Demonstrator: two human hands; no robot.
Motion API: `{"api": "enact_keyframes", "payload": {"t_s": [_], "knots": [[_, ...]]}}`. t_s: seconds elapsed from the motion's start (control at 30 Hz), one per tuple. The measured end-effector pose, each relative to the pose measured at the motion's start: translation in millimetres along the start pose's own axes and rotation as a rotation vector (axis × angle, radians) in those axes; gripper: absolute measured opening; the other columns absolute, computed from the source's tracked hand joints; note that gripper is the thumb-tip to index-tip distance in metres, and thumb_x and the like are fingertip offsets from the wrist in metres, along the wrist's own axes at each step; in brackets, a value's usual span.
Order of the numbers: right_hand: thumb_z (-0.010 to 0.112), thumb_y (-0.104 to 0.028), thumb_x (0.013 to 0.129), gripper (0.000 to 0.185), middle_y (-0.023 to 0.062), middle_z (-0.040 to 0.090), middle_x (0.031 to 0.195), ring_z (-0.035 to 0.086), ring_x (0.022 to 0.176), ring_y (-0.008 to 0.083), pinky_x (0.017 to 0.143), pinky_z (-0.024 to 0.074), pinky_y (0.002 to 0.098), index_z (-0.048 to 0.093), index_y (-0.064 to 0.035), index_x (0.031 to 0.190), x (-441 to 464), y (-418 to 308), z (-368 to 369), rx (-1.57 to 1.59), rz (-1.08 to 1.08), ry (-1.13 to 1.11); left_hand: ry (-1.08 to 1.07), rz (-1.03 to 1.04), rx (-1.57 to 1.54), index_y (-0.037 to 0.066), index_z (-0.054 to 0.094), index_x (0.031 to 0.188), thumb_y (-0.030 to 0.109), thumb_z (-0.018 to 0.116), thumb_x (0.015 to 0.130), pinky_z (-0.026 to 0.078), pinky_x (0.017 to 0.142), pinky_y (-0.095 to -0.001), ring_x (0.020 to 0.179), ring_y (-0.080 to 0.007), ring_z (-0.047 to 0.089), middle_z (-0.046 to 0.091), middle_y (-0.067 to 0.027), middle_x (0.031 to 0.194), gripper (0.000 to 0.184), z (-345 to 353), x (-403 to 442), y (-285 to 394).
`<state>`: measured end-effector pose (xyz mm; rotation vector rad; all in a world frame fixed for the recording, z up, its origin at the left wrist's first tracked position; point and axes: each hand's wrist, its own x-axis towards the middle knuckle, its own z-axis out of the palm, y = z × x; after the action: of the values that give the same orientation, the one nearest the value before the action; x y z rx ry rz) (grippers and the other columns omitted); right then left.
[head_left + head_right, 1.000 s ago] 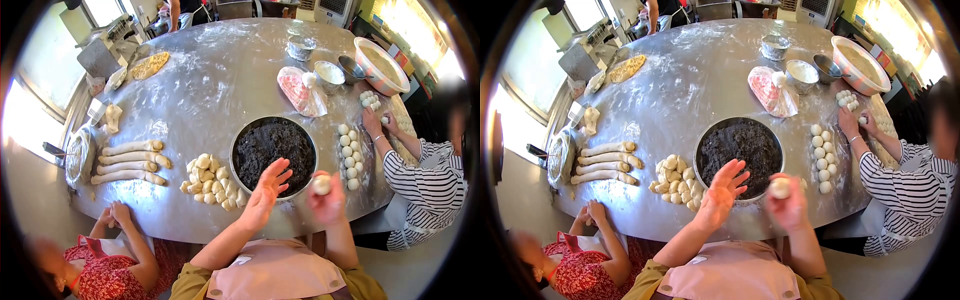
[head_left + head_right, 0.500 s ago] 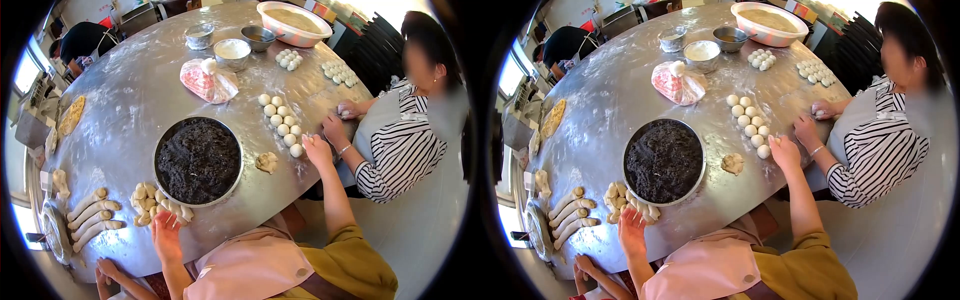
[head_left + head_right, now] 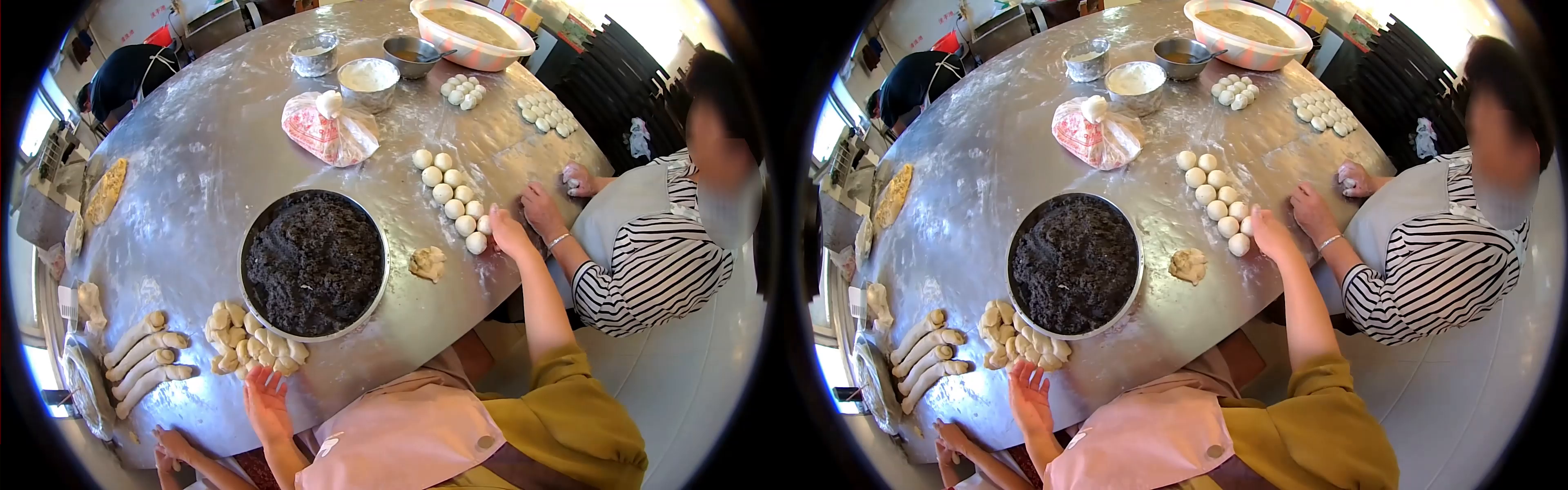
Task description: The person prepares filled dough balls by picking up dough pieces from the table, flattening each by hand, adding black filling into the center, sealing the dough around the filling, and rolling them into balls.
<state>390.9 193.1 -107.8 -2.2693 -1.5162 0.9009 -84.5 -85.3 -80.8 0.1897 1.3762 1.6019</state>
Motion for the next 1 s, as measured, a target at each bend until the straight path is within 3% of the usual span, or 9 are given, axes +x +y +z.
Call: {"api": "enact_keyframes", "payload": {"t_s": [0.1,0.17,0.27,0.37,0.43,0.57,0.6,0.73,1.0], "knots": [[0.032,-0.051,0.098,0.056,0.0244,0.065,0.096,0.063,0.092,0.0391,0.081,0.0468,0.0446,0.057,-0.0021,0.107,-18,26,12,0.361,0.077,0.403,0.197,0.169,0.116,0.007,0.053,0.121,0.034,0.047,0.1,0.043,0.085,-0.0307,0.101,-0.0169,0.056,0.059,-0.0048,0.114,0.034,-26,10,-11],[0.04,-0.039,0.1,0.043,0.0208,0.064,0.083,0.063,0.079,0.0357,0.072,0.0477,0.0425,0.059,-0.0004,0.094,-36,49,34,0.296,-0.1,0.768,0.358,0.302,0.289,0.006,0.052,0.122,0.031,0.047,0.1,0.041,0.088,-0.0304,0.104,-0.0164,0.055,0.058,-0.0053,0.116,0.034,-46,15,-17],[0.046,-0.025,0.099,0.031,0.0161,0.063,0.076,0.062,0.07,0.0277,0.066,0.0472,0.0381,0.059,-0.0004,0.087,-84,31,52,0.342,-0.284,0.708,0.488,0.537,0.568,0.001,0.046,0.128,0.023,0.049,0.099,0.038,0.095,-0.0347,0.113,-0.0209,0.049,0.051,-0.01,0.126,0.037,-88,28,-33],[0.049,-0.022,0.098,0.027,0.0127,0.059,0.068,0.058,0.062,0.0217,0.06,0.0456,0.0347,0.057,-0.0021,0.082,-117,-6,69,0.38,-0.42,0.597,0.567,0.665,0.855,-0.001,0.043,0.131,0.019,0.05,0.097,0.037,0.098,-0.0391,0.116,-0.026,0.048,0.047,-0.0149,0.131,0.04,-64,20,-30],[0.05,-0.02,0.097,0.024,0.0072,0.054,0.062,0.05,0.057,0.0141,0.056,0.0428,0.0318,0.058,-0.003,0.082,-128,-26,89,0.45,-0.469,0.509,0.52,0.74,1.091,-0.002,0.04,0.135,0.017,0.054,0.092,0.031,0.104,-0.0458,0.124,-0.0357,0.041,0.041,-0.023,0.137,0.048,-59,25,-37],[0.053,-0.02,0.096,0.022,0.0091,0.05,0.057,0.051,0.052,0.0162,0.052,0.0421,0.0318,0.059,-0.0044,0.082,-146,-63,128,0.507,-0.641,0.346,0.439,0.803,1.278,-0.002,0.037,0.138,0.015,0.06,0.087,0.025,0.109,-0.0499,0.132,-0.0429,0.03,0.032,-0.028,0.142,0.059,-41,28,-41],[0.056,-0.021,0.093,0.021,0.0149,0.058,0.063,0.061,0.057,0.0293,0.053,0.0462,0.0378,0.057,-0.0048,0.08,-150,-67,140,0.482,-0.634,0.326,0.44,0.799,1.268,-0.002,0.036,0.138,0.015,0.06,0.087,0.025,0.109,-0.0497,0.132,-0.0424,0.03,0.032,-0.0278,0.142,0.059,-38,27,-40],[0.059,-0.023,0.089,0.023,0.016,0.057,0.061,0.058,0.057,0.0375,0.05,0.046,0.0446,0.054,-0.0075,0.073,-156,-75,157,0.105,-0.862,0.274,0.431,0.791,1.268,-0.002,0.037,0.139,0.015,0.06,0.087,0.026,0.109,-0.0497,0.131,-0.0426,0.032,0.033,-0.0278,0.141,0.06,-39,27,-38],[0.057,-0.026,0.09,0.023,0.0164,0.06,0.066,0.059,0.059,0.0377,0.052,0.0456,0.0452,0.058,-0.008,0.077,-154,-76,163,0.084,-0.846,0.321,0.436,0.8,1.212,-0.002,0.031,0.143,0.02,0.063,0.085,0.029,0.109,-0.046,0.131,-0.04,0.035,0.038,-0.0261,0.141,0.07,-32,25,-31]]}}
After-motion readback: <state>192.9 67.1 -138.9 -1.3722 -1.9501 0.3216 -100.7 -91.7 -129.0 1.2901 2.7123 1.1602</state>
